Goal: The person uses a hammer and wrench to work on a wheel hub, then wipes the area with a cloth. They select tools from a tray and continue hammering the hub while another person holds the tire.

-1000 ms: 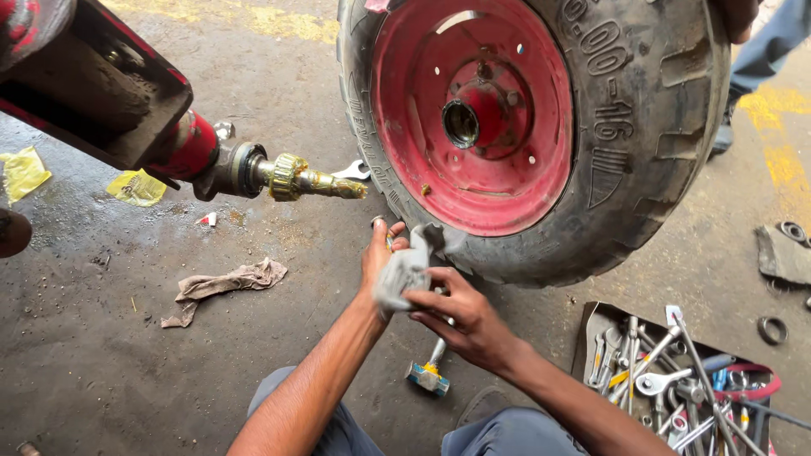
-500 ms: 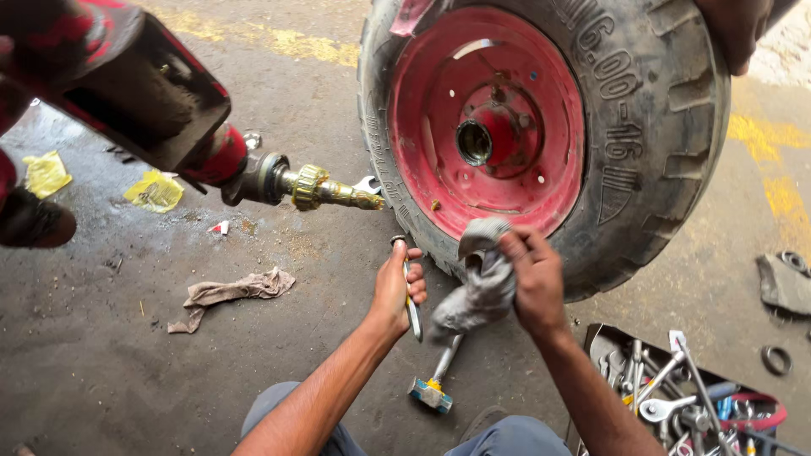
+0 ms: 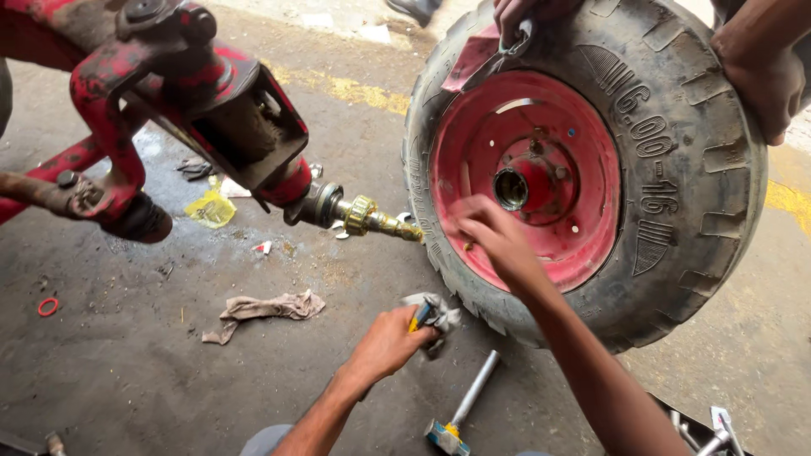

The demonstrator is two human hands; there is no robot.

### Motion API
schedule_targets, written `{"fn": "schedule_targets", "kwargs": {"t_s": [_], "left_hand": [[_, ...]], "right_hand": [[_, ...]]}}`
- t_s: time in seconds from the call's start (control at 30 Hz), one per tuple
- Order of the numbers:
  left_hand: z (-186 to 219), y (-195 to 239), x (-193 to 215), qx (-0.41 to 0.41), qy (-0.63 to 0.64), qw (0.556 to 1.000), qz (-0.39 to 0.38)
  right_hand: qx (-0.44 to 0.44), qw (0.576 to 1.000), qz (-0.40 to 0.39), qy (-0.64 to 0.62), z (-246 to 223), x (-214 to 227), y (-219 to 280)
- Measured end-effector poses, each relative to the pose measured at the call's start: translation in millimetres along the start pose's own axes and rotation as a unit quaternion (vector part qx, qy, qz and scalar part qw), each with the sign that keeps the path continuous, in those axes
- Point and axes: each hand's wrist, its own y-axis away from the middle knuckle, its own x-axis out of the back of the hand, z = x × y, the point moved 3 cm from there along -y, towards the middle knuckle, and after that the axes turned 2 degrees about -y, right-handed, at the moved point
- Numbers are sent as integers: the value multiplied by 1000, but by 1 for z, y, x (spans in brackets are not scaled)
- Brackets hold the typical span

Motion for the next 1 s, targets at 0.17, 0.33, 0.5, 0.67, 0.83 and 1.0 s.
{"fn": "schedule_targets", "kwargs": {"t_s": [0.17, 0.33, 0.5, 0.67, 0.83, 1.0], "left_hand": [[-33, 0, -26, 41, -192, 980, -34], [-27, 4, -32, 48, -194, 978, -57], [-24, 7, -35, 42, -199, 976, -80], [-25, 2, -38, 18, -226, 971, -75], [-32, -2, -42, -2, -245, 966, -84], [-35, -7, -49, 1, -231, 967, -105]], "right_hand": [[-171, 975, -118, -75, 18, -77, -99], [-220, 966, -99, -89, 16, -94, -121], [-190, 978, -81, -33, -12, -92, -101], [-33, 998, -39, 27, -30, -103, -70], [29, 999, -8, 40, -30, -112, -43], [249, 934, -5, 256, -35, -124, -12]]}}
